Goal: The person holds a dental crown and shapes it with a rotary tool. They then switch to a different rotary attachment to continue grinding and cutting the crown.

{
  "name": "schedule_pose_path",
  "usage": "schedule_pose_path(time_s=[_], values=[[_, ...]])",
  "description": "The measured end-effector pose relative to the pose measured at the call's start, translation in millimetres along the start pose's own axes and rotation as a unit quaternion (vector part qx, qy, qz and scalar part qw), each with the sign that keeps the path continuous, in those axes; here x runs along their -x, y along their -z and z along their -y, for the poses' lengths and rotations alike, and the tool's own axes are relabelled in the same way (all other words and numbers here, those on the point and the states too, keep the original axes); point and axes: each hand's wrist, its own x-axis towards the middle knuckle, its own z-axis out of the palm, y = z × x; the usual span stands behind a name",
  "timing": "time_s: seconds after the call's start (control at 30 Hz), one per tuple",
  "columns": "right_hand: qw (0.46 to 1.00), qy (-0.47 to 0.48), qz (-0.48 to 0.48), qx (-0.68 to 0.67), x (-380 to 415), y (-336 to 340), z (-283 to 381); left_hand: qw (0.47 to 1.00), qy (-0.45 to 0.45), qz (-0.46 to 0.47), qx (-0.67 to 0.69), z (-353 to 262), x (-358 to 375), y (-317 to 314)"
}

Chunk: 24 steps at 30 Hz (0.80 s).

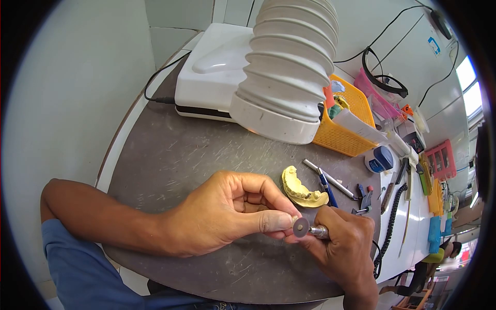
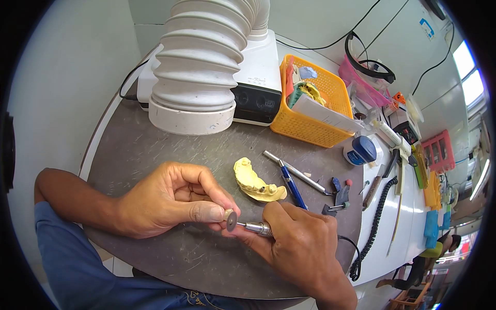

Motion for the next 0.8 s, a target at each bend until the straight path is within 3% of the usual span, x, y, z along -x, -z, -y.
schedule_pose_path(time_s=[0.5, 0.57, 0.8], values=[[0.999, -0.048, -0.002, 0.001, -0.3, 2.3, 3.0, 1.000, 0.002, -0.015, -0.008, -1.5, 0.4, -1.4], [1.000, -0.009, -0.009, 0.021, -0.4, 1.1, -0.1, 1.000, 0.004, -0.016, -0.010, -2.7, 0.9, -2.2], [1.000, -0.004, -0.009, 0.019, -0.5, 1.4, 0.0, 1.000, 0.008, -0.015, -0.014, -2.2, 0.8, -1.1]])
